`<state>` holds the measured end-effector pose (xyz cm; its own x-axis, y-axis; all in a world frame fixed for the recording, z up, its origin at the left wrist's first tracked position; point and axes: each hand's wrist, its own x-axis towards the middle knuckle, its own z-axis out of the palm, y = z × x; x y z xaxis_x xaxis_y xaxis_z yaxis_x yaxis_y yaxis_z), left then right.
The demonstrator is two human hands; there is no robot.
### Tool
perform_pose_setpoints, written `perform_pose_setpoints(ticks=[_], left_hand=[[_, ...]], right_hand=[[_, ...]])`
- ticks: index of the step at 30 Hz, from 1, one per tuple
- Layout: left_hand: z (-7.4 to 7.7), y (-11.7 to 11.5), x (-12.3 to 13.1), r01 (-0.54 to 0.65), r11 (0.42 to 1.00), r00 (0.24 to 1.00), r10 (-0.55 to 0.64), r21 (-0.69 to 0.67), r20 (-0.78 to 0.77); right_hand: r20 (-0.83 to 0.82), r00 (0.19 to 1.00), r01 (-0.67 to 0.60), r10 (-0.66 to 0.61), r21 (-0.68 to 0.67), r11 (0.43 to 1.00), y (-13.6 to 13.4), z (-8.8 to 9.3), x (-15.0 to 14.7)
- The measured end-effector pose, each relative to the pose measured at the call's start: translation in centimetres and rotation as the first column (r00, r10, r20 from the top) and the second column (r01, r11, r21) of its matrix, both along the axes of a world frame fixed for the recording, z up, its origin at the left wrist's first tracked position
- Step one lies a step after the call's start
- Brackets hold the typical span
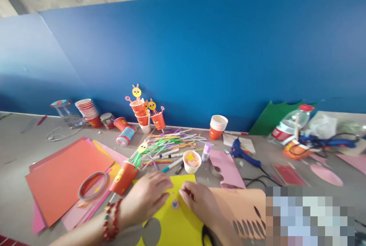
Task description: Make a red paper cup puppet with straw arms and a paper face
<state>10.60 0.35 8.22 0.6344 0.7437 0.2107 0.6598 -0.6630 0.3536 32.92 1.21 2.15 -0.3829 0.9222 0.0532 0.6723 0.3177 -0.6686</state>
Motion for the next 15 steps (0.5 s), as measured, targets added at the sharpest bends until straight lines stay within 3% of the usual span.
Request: perform_pose_setpoints(ticks=[3,6,9,12,15], left_hand=[[3.1,0.4,-4.7,-0.153,0.987,0.986,0.149,0.051,0.070],[3.5,0.2,-11.2,-0.409,0.909,0.912,0.411,0.079,-0.012],[0.8,-1.1,-17.4,-0.558,0.826,0.807,0.561,0.074,-0.185],[-3.7,-2.9,-22.0,-0.623,0.781,0.748,0.612,0.046,-0.256],[-7.7,-4.1,-24.6,-0.548,0.829,0.820,0.559,0.115,-0.124]], right_hand=[[0.007,1.000,0.006,-0.006,0.004,1.000,-0.1,0.2,0.0],[-0.006,1.000,0.016,-0.016,-0.019,1.000,-0.2,0.6,-0.1],[-0.028,0.999,0.019,-0.020,-0.048,0.999,-0.2,0.7,-0.1],[-0.015,1.000,0.020,-0.021,-0.051,0.999,-0.1,0.6,-0.1],[0.009,1.000,0.024,-0.023,-0.035,0.999,-0.1,0.5,-0.2]])
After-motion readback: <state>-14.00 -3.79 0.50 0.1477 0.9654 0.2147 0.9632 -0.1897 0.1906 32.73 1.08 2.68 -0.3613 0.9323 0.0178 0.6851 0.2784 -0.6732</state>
